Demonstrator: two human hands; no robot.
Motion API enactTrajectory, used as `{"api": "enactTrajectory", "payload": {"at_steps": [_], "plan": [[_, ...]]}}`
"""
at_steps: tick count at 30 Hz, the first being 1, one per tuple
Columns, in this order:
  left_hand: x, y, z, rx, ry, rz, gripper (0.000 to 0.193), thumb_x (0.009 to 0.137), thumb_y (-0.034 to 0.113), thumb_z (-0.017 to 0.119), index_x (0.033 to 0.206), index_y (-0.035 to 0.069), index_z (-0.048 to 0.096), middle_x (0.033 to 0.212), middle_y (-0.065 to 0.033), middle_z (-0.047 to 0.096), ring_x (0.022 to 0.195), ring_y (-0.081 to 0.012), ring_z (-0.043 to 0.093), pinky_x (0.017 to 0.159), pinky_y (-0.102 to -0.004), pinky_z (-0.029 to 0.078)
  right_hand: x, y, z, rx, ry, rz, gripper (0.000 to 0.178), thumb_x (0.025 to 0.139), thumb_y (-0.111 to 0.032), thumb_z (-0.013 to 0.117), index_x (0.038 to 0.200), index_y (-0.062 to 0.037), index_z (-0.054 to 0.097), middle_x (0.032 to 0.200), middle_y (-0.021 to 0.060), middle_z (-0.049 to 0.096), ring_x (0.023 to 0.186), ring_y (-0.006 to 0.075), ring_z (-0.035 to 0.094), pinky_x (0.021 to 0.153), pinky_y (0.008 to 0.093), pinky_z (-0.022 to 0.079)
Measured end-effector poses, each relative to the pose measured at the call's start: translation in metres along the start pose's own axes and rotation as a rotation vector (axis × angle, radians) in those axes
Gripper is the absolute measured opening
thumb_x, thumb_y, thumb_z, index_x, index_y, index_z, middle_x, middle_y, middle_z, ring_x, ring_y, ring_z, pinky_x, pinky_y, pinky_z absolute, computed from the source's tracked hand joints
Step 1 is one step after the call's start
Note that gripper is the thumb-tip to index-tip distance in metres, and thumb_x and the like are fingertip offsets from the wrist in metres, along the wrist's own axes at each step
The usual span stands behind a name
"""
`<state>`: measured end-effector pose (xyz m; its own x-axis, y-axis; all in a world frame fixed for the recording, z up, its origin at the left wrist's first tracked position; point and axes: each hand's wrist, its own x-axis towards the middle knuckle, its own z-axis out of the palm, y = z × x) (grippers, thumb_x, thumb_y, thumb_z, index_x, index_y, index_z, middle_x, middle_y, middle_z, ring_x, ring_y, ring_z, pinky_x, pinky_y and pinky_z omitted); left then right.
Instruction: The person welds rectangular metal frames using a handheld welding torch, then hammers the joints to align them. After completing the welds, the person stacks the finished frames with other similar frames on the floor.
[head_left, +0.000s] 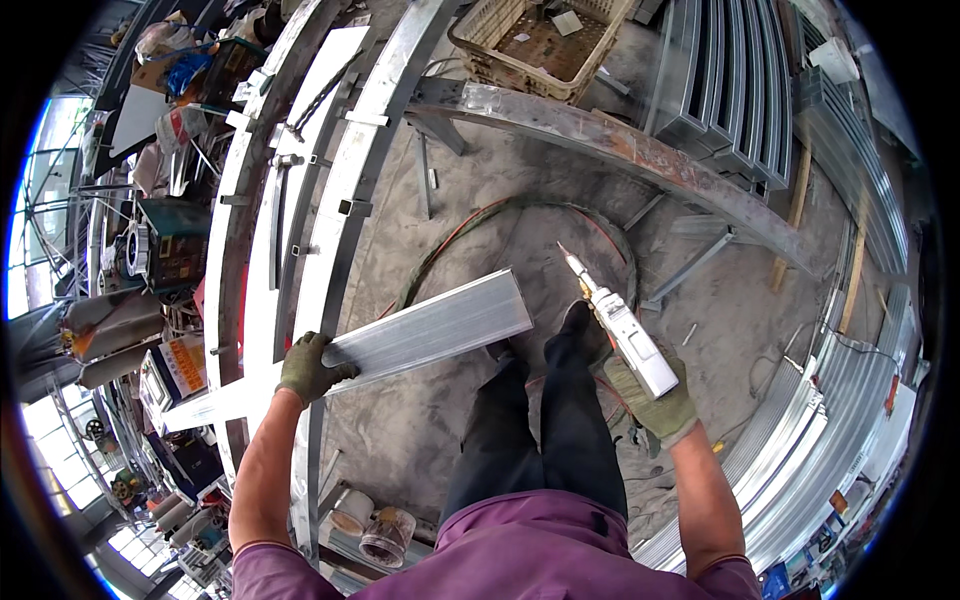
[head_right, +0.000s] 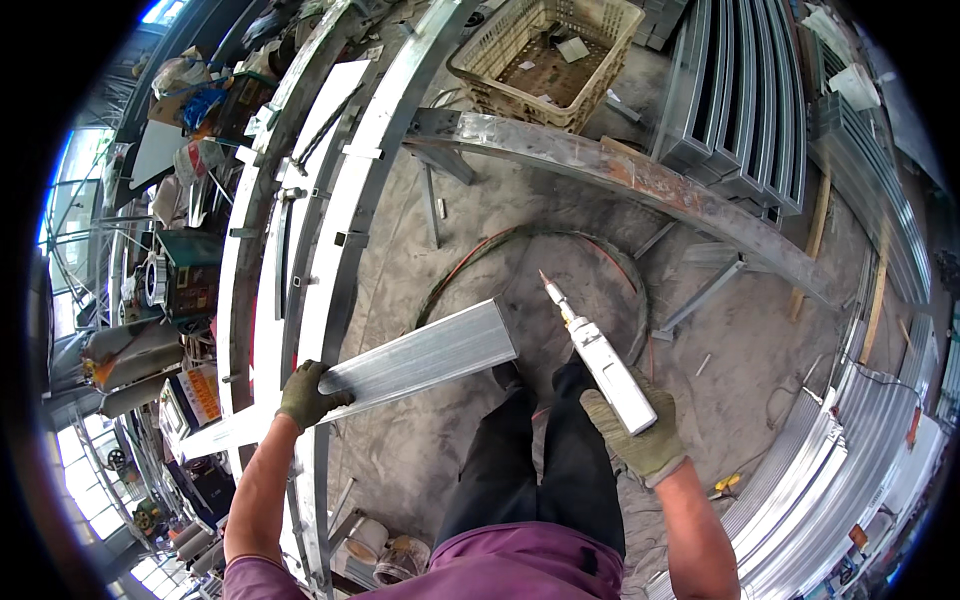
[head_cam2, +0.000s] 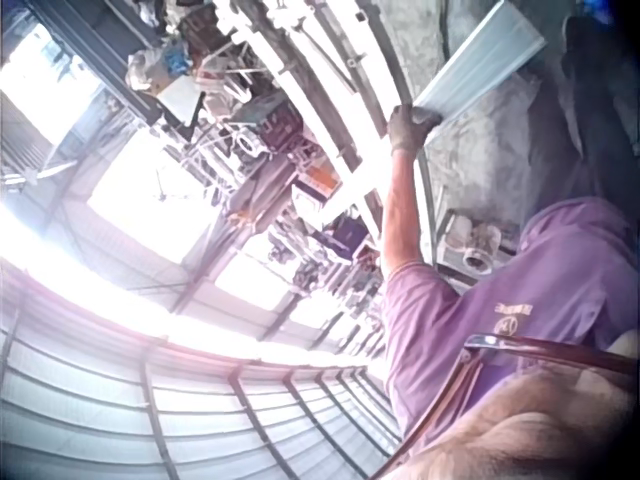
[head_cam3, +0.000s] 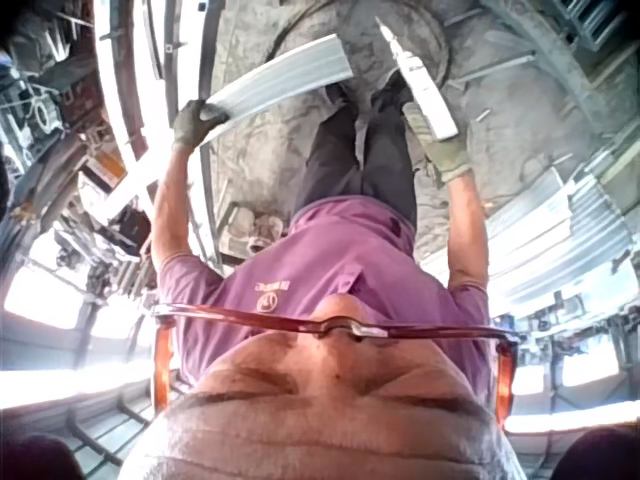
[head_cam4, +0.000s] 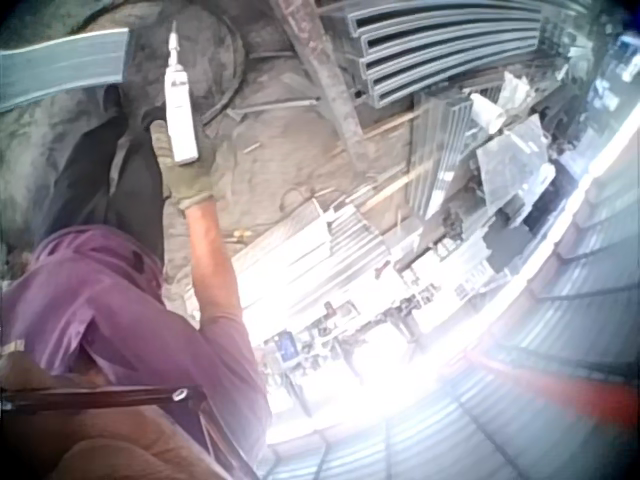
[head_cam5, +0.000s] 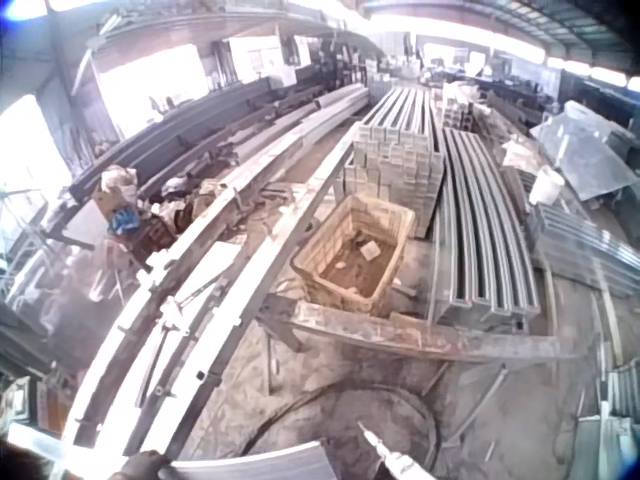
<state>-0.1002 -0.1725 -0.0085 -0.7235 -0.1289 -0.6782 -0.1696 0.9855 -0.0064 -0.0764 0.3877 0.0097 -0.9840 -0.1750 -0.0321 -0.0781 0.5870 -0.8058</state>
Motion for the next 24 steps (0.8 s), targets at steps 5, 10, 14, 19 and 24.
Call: {"api": "enactTrajectory", "payload": {"at_steps": [5,10,14,19,24], "plan": [[-0.001,0.002,0.003,-0.006,-0.003,0.012,0.093,0.068,0.058,0.096,0.136,0.003,0.067,0.133,-0.0196,0.066,0.125,-0.0372,0.065,0.107,-0.0459,0.054,-0.007,-0.007,0.002,0.058,0.002,0.078,0.029,0.091,-0.019,0.088,0.113,-0.0036,0.078,0.096,0.0124,0.081,0.085,0.0267,0.08,0.073,0.0365,0.062],[0.003,0.025,0.0,-0.017,0.002,0.185,0.102,0.065,0.057,0.098,0.144,0.004,0.061,0.139,-0.0198,0.064,0.128,-0.0385,0.063,0.111,-0.0459,0.051,-0.019,-0.006,0.005,0.065,-0.005,0.078,0.026,0.09,-0.02,0.088,0.112,-0.0071,0.08,0.097,0.0115,0.081,0.084,0.0273,0.08,0.073,0.0367,0.062],[0.014,0.066,-0.002,-0.045,-0.065,0.188,0.102,0.062,0.055,0.099,0.142,0.006,0.06,0.138,-0.0191,0.066,0.129,-0.0373,0.064,0.11,-0.045,0.052,-0.028,-0.002,0.013,0.023,-0.011,0.024,0.026,0.09,-0.022,0.087,0.112,-0.0092,0.081,0.099,0.0103,0.082,0.086,0.0277,0.079,0.075,0.0378,0.062],[0.012,0.074,-0.01,-0.021,-0.12,0.085,0.103,0.059,0.055,0.1,0.14,0.006,0.061,0.135,-0.0194,0.069,0.129,-0.0363,0.065,0.11,-0.0446,0.053,-0.026,-0.011,0.016,0.046,-0.072,0.075,0.026,0.093,-0.013,0.084,0.116,-0.0042,0.079,0.099,0.011,0.081,0.089,0.0253,0.08,0.079,0.0355,0.062],[0.0,0.075,-0.001,0.003,0.071,0.081,0.103,0.061,0.054,0.1,0.141,0.001,0.061,0.13,-0.0208,0.069,0.124,-0.0387,0.066,0.108,-0.0462,0.053,-0.021,-0.005,0.02,0.02,-0.08,0.007,0.025,0.092,-0.012,0.085,0.114,-0.0044,0.079,0.098,0.0076,0.081,0.089,0.0223,0.079,0.077,0.0342,0.061]]}}
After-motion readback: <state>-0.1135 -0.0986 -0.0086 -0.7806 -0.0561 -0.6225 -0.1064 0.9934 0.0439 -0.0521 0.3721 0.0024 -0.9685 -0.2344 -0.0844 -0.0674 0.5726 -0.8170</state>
